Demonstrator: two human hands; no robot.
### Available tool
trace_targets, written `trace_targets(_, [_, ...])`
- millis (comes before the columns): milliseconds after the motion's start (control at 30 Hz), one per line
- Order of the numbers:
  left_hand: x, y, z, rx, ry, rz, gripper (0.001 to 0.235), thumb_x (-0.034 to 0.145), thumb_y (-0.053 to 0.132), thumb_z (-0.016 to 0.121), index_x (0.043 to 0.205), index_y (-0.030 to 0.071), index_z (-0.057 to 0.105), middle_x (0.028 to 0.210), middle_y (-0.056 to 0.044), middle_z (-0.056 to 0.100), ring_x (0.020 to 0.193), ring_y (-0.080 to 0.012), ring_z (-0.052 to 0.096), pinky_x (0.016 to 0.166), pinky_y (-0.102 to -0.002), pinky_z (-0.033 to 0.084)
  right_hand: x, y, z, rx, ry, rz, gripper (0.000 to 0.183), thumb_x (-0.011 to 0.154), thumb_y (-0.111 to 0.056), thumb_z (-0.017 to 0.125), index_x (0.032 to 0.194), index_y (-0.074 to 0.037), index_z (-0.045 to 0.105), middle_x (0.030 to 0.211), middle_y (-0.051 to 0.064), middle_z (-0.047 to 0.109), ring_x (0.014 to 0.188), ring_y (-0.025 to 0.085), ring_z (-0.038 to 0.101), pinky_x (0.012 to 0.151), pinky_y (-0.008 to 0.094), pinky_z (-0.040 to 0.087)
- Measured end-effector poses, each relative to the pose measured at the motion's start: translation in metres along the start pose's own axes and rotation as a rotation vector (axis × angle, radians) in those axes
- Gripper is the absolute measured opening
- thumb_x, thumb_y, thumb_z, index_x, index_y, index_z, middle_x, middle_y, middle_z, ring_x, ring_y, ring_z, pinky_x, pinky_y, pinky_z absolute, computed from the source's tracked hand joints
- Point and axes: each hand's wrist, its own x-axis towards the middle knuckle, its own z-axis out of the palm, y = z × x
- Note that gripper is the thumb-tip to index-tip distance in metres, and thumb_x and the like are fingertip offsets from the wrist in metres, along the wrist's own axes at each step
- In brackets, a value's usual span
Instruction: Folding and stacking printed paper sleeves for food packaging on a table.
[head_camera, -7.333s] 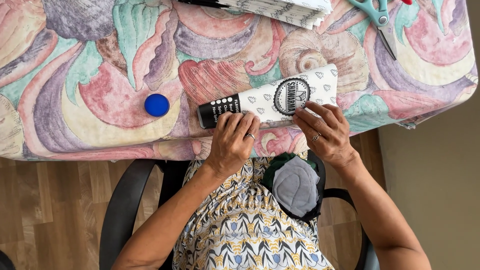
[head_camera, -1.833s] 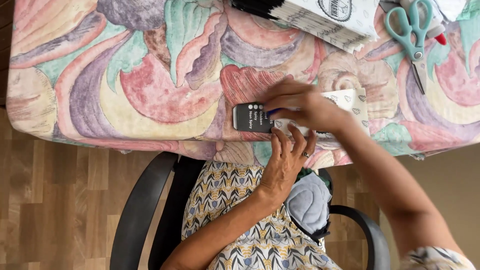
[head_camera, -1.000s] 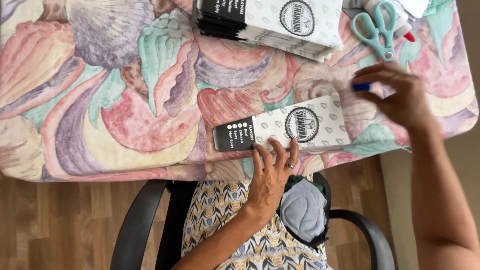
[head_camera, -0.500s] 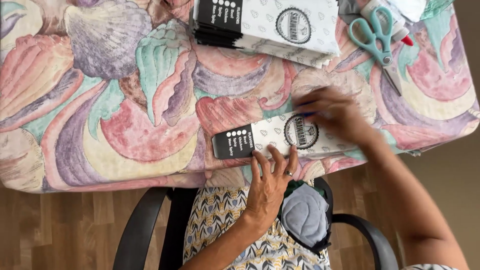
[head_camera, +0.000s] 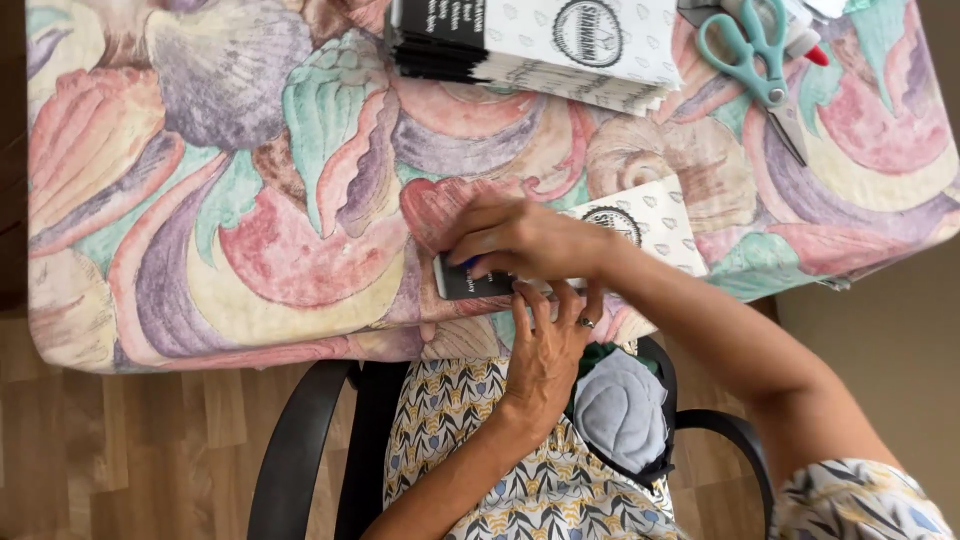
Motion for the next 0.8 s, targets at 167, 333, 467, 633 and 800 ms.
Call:
trace_targets(167, [-0.006,0.010,0.019,-0.107,0.004,-0.020,0.052,0.094,0.042,0.061,0.137,0.016,0.044,0.127,-0.027,0.049,0.114,-0.0596,0.052,0.100,-0.062,0.040,-0.003,-0.008,0.002,0.065,0.040,-0.034,0.028,0.104,-0.019,0.059,0.108,0.005,0.071,0.106,0.023,0.069,0.096,0.041,0.067,0.085,0.049,0.056])
trace_targets(333, [0.000,-0.002,0.008,-0.020,0.013,0.010,0.087,0.088,0.060,0.065,0.156,0.018,0.031,0.130,-0.024,0.049,0.114,-0.0491,0.058,0.100,-0.055,0.044,-0.134,0.002,-0.087,-0.197,0.206,0.279,0.021,0.092,-0.009,0.075,0.110,0.002,0.075,0.114,0.021,0.072,0.105,0.036,0.066,0.093,0.045,0.052])
trace_targets(467, [0.000,-0.002,0.011,-0.022,0.017,0.023,0.084,0.090,0.039,0.070,0.158,0.014,0.028,0.132,-0.027,0.048,0.114,-0.0532,0.057,0.100,-0.057,0.043,-0.213,0.001,-0.140,-0.523,0.245,0.518,0.021,0.090,-0.015,0.085,0.108,-0.006,0.080,0.116,0.013,0.075,0.106,0.033,0.069,0.093,0.042,0.054])
trace_targets(633, [0.002,-0.004,-0.001,-0.039,0.023,0.014,0.085,0.086,0.033,0.072,0.157,0.015,0.029,0.132,-0.029,0.047,0.114,-0.0541,0.057,0.101,-0.058,0.042,-0.148,-0.063,-0.081,-0.302,0.284,0.431,0.023,0.086,-0.012,0.082,0.108,-0.006,0.079,0.114,0.016,0.074,0.105,0.031,0.068,0.093,0.042,0.055])
trace_targets(800, [0.002,-0.008,-0.007,-0.023,-0.007,0.018,0.091,0.086,0.035,0.073,0.160,0.016,0.025,0.135,-0.027,0.047,0.116,-0.0509,0.058,0.103,-0.056,0.042,-0.175,-0.079,-0.074,-0.262,0.266,0.410,0.020,0.088,-0.012,0.078,0.106,-0.004,0.079,0.113,0.018,0.074,0.103,0.033,0.069,0.090,0.044,0.055])
